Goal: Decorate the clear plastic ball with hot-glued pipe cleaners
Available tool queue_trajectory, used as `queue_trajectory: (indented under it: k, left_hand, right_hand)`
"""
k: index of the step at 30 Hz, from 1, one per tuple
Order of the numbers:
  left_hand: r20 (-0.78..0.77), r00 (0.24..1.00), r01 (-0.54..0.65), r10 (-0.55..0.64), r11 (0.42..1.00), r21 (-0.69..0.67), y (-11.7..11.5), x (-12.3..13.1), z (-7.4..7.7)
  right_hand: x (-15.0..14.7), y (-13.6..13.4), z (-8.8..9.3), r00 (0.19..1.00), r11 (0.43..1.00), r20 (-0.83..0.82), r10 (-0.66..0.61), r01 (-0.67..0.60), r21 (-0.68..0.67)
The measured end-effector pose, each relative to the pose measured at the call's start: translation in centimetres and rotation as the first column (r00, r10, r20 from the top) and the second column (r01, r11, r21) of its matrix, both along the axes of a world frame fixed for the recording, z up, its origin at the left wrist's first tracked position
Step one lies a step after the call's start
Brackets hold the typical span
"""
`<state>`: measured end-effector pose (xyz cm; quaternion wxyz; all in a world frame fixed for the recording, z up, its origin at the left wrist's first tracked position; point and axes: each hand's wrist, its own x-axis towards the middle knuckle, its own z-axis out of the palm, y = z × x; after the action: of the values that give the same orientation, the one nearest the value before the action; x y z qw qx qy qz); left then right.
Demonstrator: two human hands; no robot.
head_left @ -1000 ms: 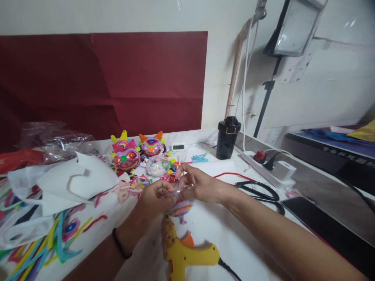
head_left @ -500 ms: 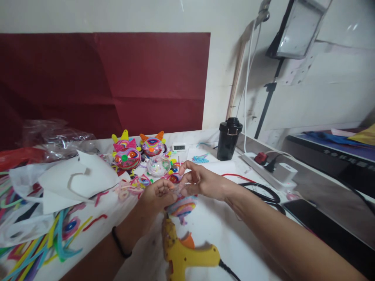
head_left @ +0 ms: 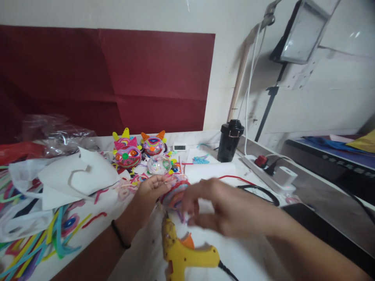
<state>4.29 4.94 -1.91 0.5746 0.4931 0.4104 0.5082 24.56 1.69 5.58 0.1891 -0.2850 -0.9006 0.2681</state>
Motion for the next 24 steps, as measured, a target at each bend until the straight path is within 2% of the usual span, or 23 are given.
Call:
queue_trajectory:
  k: [2, 4, 7, 8, 11, 14, 17, 21, 23, 24]
  left_hand:
    - [0.031, 0.999, -0.028, 0.028, 1.000, 0.007, 0.1, -0.3, 0.1]
    - [0.067, 0.995, -0.074, 0.075, 0.997, -0.017, 0.3, -0.6, 0.0]
    - [0.102, 0.986, -0.132, 0.135, 0.991, -0.031, 0.7, -0.8, -0.1]
    - [0.103, 0.983, -0.147, 0.149, 0.989, -0.034, 0.8, -0.8, -0.1]
    - [0.101, 0.977, -0.185, 0.189, 0.981, -0.054, 0.9, -0.9, 0.1]
    - [0.132, 0.964, -0.224, 0.232, 0.972, -0.078, 1.0, -1.1, 0.3]
    - [0.159, 0.955, -0.243, 0.252, 0.967, -0.079, 0.9, -1.8, 0.4]
    - [0.163, 0.951, -0.256, 0.263, 0.964, -0.065, 0.6, -2.8, 0.3]
    - [0.162, 0.950, -0.259, 0.266, 0.964, -0.062, 0.4, -3.2, 0.3]
    - [0.161, 0.951, -0.259, 0.266, 0.964, -0.061, 0.3, -3.4, 0.3]
  right_hand:
    - [-1.1, -1.3, -0.7, 0.970, 0.993, 0.239, 0.047, -0.072, 0.096]
    - [-2.6, -1.8, -2.1, 0.895, 0.968, 0.440, 0.071, -0.169, 0.187]
    - [-4.3, -1.5, -5.1, 0.815, 0.918, 0.569, 0.110, -0.303, 0.255]
    - [-4.7, -1.3, -6.1, 0.801, 0.905, 0.591, 0.099, -0.319, 0.282]
    - [-5.1, -0.9, -8.7, 0.859, 0.866, 0.511, 0.016, -0.268, 0.423]
    - [-5.3, -0.9, -10.0, 0.858, 0.856, 0.513, -0.035, -0.239, 0.458]
    - [-5.7, -0.8, -9.9, 0.819, 0.865, 0.572, -0.042, -0.256, 0.431]
    - [-5.8, -0.7, -7.9, 0.788, 0.898, 0.614, 0.043, -0.300, 0.322]
    - [-4.7, -0.8, -6.3, 0.825, 0.929, 0.557, 0.090, -0.271, 0.251]
    - [-3.9, -0.9, -5.5, 0.876, 0.954, 0.470, 0.104, -0.222, 0.203]
